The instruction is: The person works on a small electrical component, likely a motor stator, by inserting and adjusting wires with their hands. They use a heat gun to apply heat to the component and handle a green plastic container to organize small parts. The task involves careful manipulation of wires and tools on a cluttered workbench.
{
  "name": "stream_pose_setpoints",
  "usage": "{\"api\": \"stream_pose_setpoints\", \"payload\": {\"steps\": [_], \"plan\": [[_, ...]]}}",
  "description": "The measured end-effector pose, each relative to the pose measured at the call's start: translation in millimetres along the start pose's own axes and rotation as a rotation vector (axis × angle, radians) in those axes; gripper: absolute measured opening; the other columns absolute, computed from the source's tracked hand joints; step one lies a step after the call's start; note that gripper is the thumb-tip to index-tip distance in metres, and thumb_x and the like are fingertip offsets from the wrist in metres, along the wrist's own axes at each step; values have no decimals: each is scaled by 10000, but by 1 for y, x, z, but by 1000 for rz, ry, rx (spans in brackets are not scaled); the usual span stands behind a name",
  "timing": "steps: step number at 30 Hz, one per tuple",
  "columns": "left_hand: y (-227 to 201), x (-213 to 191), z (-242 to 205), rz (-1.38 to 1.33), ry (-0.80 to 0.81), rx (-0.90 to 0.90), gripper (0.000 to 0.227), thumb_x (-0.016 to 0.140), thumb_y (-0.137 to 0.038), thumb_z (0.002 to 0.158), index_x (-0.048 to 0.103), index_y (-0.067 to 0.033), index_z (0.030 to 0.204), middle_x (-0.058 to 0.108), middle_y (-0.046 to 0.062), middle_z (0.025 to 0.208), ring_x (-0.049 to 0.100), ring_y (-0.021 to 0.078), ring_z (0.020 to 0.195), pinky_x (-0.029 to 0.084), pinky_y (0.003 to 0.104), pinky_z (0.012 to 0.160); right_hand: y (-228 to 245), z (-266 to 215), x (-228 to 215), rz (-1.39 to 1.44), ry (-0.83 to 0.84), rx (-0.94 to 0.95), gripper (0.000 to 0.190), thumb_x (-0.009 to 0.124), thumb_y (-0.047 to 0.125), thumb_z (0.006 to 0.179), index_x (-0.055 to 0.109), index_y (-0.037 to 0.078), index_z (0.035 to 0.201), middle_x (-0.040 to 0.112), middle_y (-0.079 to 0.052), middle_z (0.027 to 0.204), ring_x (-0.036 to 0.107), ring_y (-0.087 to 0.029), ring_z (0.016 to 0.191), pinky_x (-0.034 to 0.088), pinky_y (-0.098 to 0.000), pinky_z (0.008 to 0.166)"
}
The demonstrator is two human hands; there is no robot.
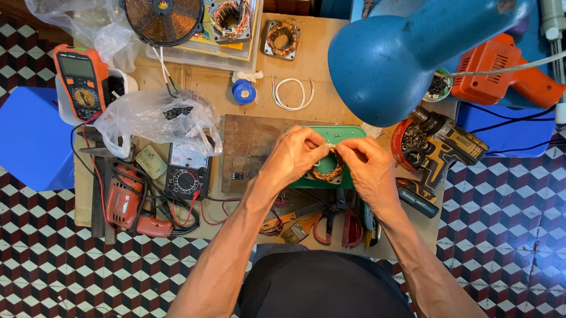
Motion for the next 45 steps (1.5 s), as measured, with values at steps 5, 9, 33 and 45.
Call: {"api": "stream_pose_setpoints", "payload": {"steps": [5, 9, 33, 45], "plan": [[-14, 1, 0, 88, -40, 68, 175, 752, -84, 824, 751, 20, 965, 712, 175, 914, 746, 255, 796, 602, 367, 707, 12, -6, -1, -85, -55, -101, 143, 696, 130, 968, 746, 8, 1026, 685, -67, 943, 666, -143, 793, 521, -276, 709], [-15, 1, -2, 135, -62, 97, 169, 765, -87, 822, 756, 17, 955, 719, 164, 884, 736, 241, 782, 589, 363, 702, 14, -7, 0, -138, -66, -162, 132, 703, 116, 956, 735, 6, 1022, 681, -81, 936, 659, -151, 762, 516, -284, 684], [-15, 3, 9, 147, 21, 71, 158, 741, -78, 808, 743, 7, 941, 752, 187, 870, 757, 250, 764, 601, 369, 686, -23, 17, 3, -6, -58, 63, 203, 724, 171, 929, 750, -26, 973, 687, -44, 890, 627, -89, 737, 516, -259, 670], [-13, 6, 6, 86, -45, 94, 159, 719, -81, 804, 687, 33, 910, 695, 144, 869, 722, 238, 734, 590, 360, 676, -34, 23, 3, 27, -39, 132, 188, 723, 164, 946, 748, -21, 965, 657, -47, 786, 559, -71, 684, 485, -262, 628]]}}
Point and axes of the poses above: each hand's wrist, its own z-axis towards the middle knuckle, its own x-axis out of the palm, y = z × x, the point moved 5 cm from there along z, towards the middle knuckle
